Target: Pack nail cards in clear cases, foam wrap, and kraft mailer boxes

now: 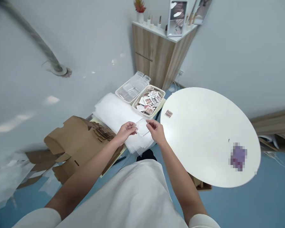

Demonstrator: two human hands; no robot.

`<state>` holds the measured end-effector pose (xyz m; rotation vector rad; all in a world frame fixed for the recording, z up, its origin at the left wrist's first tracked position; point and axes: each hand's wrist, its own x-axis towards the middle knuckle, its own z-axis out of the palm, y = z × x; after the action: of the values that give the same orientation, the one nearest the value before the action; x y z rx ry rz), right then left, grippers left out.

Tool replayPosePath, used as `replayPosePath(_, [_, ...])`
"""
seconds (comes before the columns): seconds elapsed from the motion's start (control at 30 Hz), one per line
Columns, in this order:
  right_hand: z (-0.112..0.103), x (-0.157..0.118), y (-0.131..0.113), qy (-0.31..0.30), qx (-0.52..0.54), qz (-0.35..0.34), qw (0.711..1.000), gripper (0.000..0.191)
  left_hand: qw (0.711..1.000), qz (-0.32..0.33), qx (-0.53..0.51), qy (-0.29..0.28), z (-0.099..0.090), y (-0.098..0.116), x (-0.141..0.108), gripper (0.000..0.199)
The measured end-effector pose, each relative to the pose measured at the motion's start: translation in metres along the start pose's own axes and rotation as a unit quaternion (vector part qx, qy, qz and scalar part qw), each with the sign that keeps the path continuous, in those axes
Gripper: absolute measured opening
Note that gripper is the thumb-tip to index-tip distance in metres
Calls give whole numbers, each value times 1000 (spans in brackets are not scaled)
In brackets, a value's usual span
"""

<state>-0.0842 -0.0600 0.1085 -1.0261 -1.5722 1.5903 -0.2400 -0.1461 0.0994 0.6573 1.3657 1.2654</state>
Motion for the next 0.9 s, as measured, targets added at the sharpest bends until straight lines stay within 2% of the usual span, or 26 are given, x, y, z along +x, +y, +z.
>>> replayPosePath(0.13, [-24, -38, -2, 65, 22, 15, 998, 31, 995, -58, -28, -72, 29, -12, -24, 27])
replayPosePath(0.3, [-61, -86, 11, 177, 98, 75, 976, 40, 983, -104, -107, -110, 71, -23, -37, 27])
replayPosePath(0.5, [-112, -121, 20, 223, 134, 86, 962, 45, 977, -112, -35, -179, 125, -35, -20, 23])
replayPosePath(0.73, [-184, -143, 17, 211, 126, 114, 963, 46, 965, -57, 86, -242, 208, -39, 5, 22])
replayPosePath(0.83, [-211, -144, 22, 238, 134, 116, 955, 45, 969, -48, 85, -228, 240, -42, 10, 37])
replayPosePath(0.9, [-227, -142, 25, 266, 158, 107, 945, 40, 972, -63, 81, -210, 257, -47, 10, 51])
